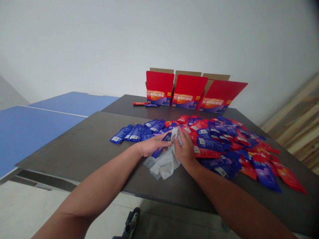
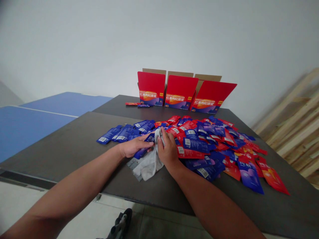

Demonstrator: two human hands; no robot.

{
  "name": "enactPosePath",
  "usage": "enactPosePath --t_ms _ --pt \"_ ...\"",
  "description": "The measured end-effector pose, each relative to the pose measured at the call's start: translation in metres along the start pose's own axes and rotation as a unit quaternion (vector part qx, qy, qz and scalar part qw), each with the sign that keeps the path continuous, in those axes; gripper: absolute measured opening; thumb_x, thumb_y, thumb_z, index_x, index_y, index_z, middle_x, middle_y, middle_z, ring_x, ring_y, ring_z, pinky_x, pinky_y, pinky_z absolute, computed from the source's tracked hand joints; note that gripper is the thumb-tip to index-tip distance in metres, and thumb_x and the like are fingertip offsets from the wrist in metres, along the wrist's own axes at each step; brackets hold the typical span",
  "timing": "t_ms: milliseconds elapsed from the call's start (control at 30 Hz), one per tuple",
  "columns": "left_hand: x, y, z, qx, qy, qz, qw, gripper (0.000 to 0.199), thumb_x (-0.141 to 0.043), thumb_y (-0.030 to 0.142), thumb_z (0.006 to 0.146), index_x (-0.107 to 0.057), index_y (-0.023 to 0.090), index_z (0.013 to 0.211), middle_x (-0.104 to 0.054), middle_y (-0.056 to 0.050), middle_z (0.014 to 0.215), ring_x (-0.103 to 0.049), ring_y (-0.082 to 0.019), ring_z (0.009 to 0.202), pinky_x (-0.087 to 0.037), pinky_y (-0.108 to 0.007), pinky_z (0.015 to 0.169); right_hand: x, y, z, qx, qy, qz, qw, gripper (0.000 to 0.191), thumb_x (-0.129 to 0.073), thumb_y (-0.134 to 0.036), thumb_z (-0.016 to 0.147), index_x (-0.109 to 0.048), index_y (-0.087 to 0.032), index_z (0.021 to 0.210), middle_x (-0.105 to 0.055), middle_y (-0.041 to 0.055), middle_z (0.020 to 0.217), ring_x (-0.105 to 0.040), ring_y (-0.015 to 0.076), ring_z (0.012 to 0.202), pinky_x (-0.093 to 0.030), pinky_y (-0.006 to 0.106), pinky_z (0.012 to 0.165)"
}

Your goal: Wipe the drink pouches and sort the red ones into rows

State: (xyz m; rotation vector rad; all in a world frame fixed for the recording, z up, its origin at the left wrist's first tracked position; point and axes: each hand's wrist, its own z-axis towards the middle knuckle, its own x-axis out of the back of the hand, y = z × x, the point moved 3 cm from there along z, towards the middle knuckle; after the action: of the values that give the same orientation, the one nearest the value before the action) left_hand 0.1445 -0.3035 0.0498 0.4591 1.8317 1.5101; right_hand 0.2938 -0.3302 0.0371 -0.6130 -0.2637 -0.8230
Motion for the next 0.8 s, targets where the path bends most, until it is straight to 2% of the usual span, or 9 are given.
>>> enactPosePath --t_ms 100,167,267,367,467,567,667,733,800 --pt "0.010 0.011 -0.004 -0.002 0.006 -0.008 1.000 0.056 -0.078 0.026 0.069 -0.059 0.018 0.121 -0.063 -0.002 0.082 -0.054 -0.008 0.060 -0.040 -0.019 0.056 0.000 0.002 0.000 -0.020 0.006 0.007 1.000 0.047 -0.042 -0.025 0.094 -0.044 -0.019 0.141 -0.059 0.0126 0.114 -0.055 0.0246 0.109 -0.047 0.044 0.096" --pt "0.018 0.019 -0.005 -0.034 0.024 -0.042 0.998 0.052 -0.075 0.027 0.072 -0.060 0.017 0.120 -0.064 -0.005 0.087 -0.056 -0.009 0.062 -0.044 -0.020 0.056 0.000 -0.001 0.000 -0.008 0.000 0.019 1.000 0.046 -0.042 -0.023 0.092 -0.047 -0.019 0.138 -0.059 0.0121 0.112 -0.056 0.0241 0.107 -0.047 0.042 0.094" --pt "0.030 0.031 -0.003 -0.119 0.091 -0.098 0.984 0.050 -0.070 0.031 0.076 -0.059 0.020 0.123 -0.063 -0.005 0.091 -0.058 -0.011 0.066 -0.049 -0.022 0.057 0.000 -0.012 -0.005 0.096 -0.059 0.049 0.992 0.041 -0.047 -0.018 0.085 -0.059 -0.020 0.124 -0.062 0.0085 0.097 -0.058 0.0215 0.092 -0.050 0.038 0.085" --pt "0.041 0.036 -0.001 -0.190 0.195 -0.100 0.957 0.052 -0.068 0.033 0.077 -0.056 0.024 0.127 -0.062 -0.004 0.096 -0.057 -0.010 0.066 -0.050 -0.021 0.053 -0.003 -0.023 -0.012 0.224 -0.131 0.084 0.962 0.035 -0.051 -0.015 0.074 -0.069 -0.021 0.103 -0.058 0.0038 0.075 -0.054 0.0176 0.072 -0.048 0.032 0.071" --pt "0.045 0.032 0.002 -0.213 0.259 -0.065 0.940 0.054 -0.069 0.035 0.077 -0.056 0.024 0.129 -0.062 -0.005 0.100 -0.056 -0.009 0.066 -0.050 -0.020 0.052 -0.008 -0.025 -0.015 0.262 -0.160 0.108 0.946 0.032 -0.051 -0.015 0.066 -0.071 -0.020 0.090 -0.056 0.0016 0.066 -0.050 0.0156 0.063 -0.042 0.030 0.064" --pt "0.046 0.026 0.004 -0.218 0.266 -0.002 0.939 0.057 -0.067 0.039 0.078 -0.054 0.025 0.132 -0.063 -0.006 0.107 -0.056 -0.010 0.070 -0.053 -0.023 0.060 -0.012 -0.025 -0.016 0.267 -0.175 0.116 0.941 0.031 -0.051 -0.015 0.063 -0.071 -0.020 0.085 -0.056 0.0009 0.065 -0.048 0.0149 0.061 -0.040 0.030 0.064" --pt "0.048 0.023 0.006 -0.231 0.271 0.114 0.927 0.059 -0.062 0.041 0.082 -0.049 0.027 0.138 -0.059 -0.007 0.122 -0.059 -0.013 0.082 -0.053 -0.027 0.072 -0.015 -0.024 -0.017 0.266 -0.191 0.110 0.938 0.031 -0.051 -0.015 0.062 -0.071 -0.021 0.085 -0.058 0.0006 0.066 -0.049 0.0149 0.060 -0.039 0.030 0.065" --pt "0.049 0.024 0.008 -0.239 0.289 0.227 0.899 0.057 -0.056 0.040 0.086 -0.046 0.028 0.141 -0.055 -0.006 0.132 -0.058 -0.017 0.099 -0.051 -0.031 0.085 -0.017 -0.024 -0.017 0.263 -0.203 0.104 0.937 0.030 -0.052 -0.015 0.062 -0.071 -0.021 0.085 -0.058 0.0008 0.066 -0.049 0.0151 0.061 -0.039 0.030 0.065" --pt "0.048 0.026 0.012 -0.229 0.322 0.357 0.846 0.054 -0.052 0.035 0.088 -0.046 0.026 0.141 -0.054 -0.006 0.133 -0.054 -0.020 0.114 -0.043 -0.034 0.099 -0.018 -0.024 -0.017 0.257 -0.212 0.100 0.938 0.029 -0.053 -0.015 0.064 -0.071 -0.021 0.086 -0.060 0.0013 0.067 -0.050 0.0154 0.062 -0.040 0.030 0.066"
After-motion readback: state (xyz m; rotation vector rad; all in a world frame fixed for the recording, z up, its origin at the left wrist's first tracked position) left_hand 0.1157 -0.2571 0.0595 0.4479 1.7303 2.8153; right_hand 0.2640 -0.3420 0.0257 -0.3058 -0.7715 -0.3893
